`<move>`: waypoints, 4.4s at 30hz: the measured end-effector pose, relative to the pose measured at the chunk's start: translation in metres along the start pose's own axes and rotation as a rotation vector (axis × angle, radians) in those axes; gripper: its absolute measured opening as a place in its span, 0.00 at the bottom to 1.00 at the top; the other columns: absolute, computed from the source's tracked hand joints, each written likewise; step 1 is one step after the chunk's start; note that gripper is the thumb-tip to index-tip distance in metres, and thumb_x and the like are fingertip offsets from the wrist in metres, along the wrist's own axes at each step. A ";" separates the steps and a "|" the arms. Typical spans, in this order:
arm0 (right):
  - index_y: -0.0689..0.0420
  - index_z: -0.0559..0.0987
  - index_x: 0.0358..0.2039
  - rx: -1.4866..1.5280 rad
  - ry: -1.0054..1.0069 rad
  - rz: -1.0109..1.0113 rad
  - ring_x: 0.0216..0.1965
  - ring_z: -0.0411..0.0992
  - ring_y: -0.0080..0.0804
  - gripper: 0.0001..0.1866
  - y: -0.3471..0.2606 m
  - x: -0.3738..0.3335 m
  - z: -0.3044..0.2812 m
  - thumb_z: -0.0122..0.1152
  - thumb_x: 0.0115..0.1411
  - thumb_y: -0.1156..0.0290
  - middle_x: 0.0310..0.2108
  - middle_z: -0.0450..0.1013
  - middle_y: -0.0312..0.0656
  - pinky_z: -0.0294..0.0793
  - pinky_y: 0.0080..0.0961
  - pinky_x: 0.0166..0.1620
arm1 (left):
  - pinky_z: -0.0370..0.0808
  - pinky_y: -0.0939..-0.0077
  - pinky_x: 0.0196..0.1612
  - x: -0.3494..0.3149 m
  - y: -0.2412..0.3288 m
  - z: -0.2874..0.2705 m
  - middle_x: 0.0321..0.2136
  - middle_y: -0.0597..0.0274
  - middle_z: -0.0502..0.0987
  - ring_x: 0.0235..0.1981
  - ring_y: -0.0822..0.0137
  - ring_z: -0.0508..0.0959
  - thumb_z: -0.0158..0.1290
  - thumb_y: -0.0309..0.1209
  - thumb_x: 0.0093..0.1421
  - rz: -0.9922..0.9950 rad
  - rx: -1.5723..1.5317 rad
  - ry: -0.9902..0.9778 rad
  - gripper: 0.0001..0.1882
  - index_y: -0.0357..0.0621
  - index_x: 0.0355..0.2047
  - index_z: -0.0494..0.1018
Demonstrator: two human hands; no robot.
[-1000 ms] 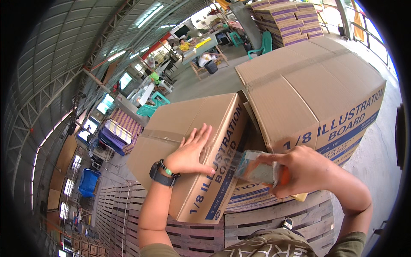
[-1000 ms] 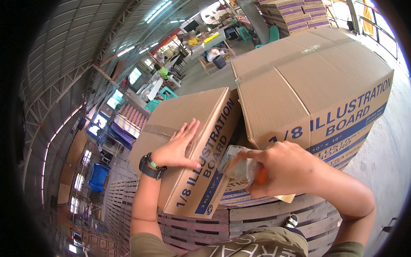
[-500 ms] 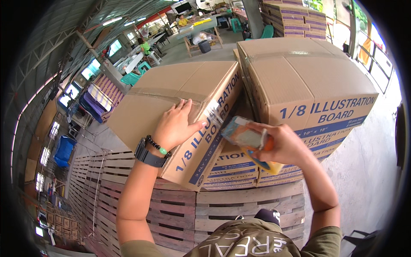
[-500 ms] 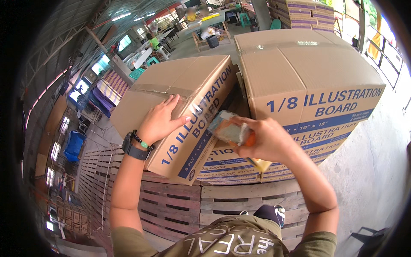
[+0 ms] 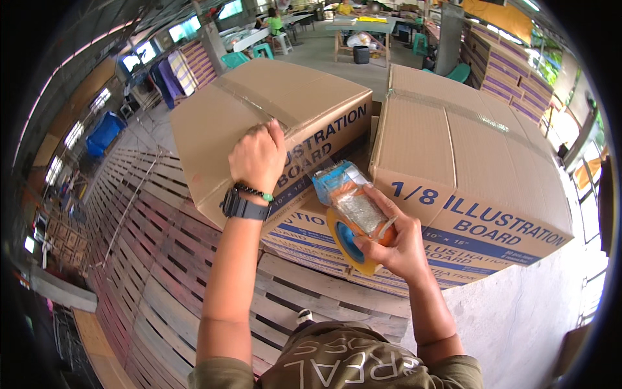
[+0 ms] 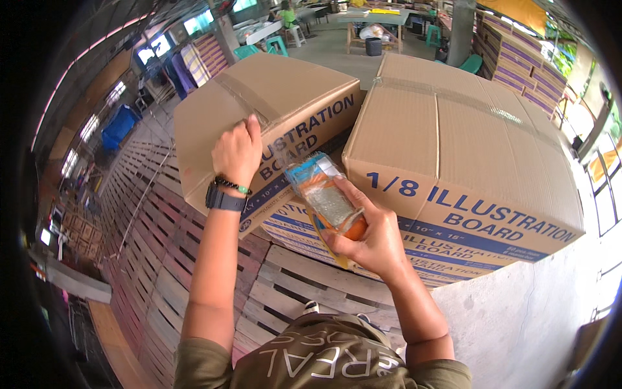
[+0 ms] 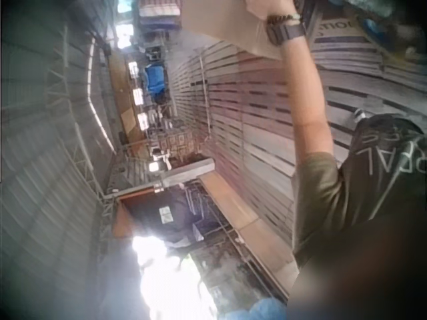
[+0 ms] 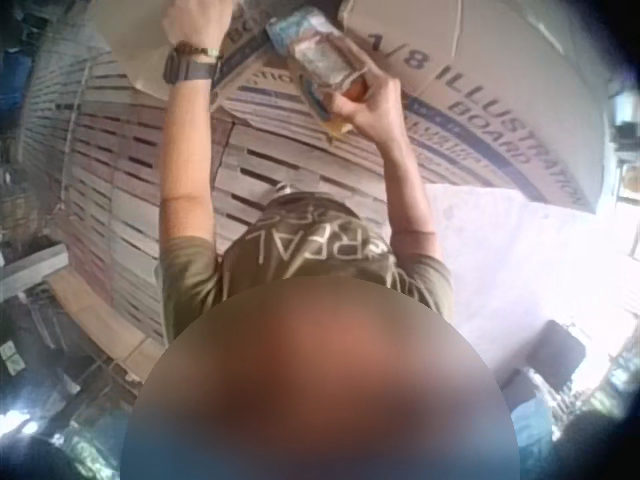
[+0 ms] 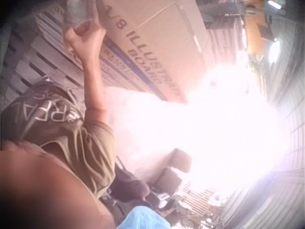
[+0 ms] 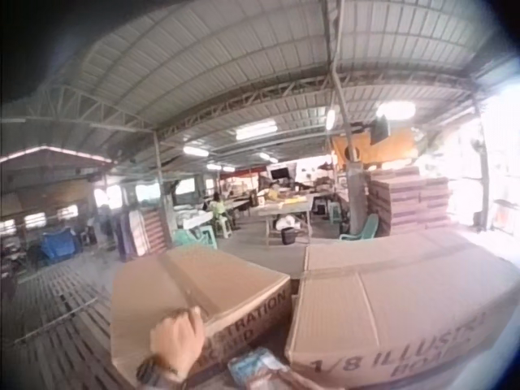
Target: The person folds the flaps of a cardboard box and secures them with packing tape using a handheld tape dispenser. The person repeats this process on a second box, applying tape along the seams and pressing the flaps down to seal the boxes.
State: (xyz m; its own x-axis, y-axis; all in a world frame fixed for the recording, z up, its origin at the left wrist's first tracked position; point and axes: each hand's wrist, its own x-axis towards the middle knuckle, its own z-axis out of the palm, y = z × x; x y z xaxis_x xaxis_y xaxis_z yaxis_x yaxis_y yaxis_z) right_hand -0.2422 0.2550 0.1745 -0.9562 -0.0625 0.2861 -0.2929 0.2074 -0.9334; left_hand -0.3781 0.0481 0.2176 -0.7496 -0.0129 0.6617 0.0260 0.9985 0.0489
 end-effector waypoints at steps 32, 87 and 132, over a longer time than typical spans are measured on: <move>0.59 0.76 0.39 -0.576 -0.180 0.048 0.26 0.75 0.43 0.26 -0.009 0.034 0.021 0.61 0.38 0.61 0.20 0.75 0.47 0.74 0.30 0.37 | 0.69 0.67 0.41 -0.006 -0.001 0.004 0.36 0.63 0.72 0.41 0.62 0.71 0.41 0.56 0.57 0.317 0.151 0.034 0.26 0.45 0.36 0.69; 0.64 0.66 0.53 0.228 0.059 -0.512 0.48 0.66 0.27 0.31 -0.062 0.170 0.020 0.60 0.45 0.77 0.49 0.67 0.43 0.65 0.22 0.51 | 0.56 0.59 0.59 -0.054 -0.156 -0.050 0.54 0.49 0.64 0.58 0.52 0.60 0.57 0.45 0.49 0.341 -0.613 -0.165 0.33 0.41 0.52 0.65; 0.51 0.74 0.47 -0.295 0.168 -0.505 0.34 0.75 0.34 0.29 -0.015 0.566 0.290 0.62 0.43 0.54 0.32 0.77 0.44 0.72 0.26 0.40 | 0.55 0.47 0.56 -0.068 -0.159 0.047 0.39 0.57 0.75 0.43 0.56 0.72 0.58 0.37 0.47 0.481 -1.168 0.411 0.16 0.42 0.35 0.74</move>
State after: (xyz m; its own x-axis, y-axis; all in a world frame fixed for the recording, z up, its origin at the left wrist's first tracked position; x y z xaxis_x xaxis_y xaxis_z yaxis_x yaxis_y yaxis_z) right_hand -0.7799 -0.0665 0.2874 -0.6786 -0.0742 0.7307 -0.6750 0.4553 -0.5806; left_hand -0.3622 -0.1074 0.1300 -0.2581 0.1046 0.9604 0.9348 0.2781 0.2209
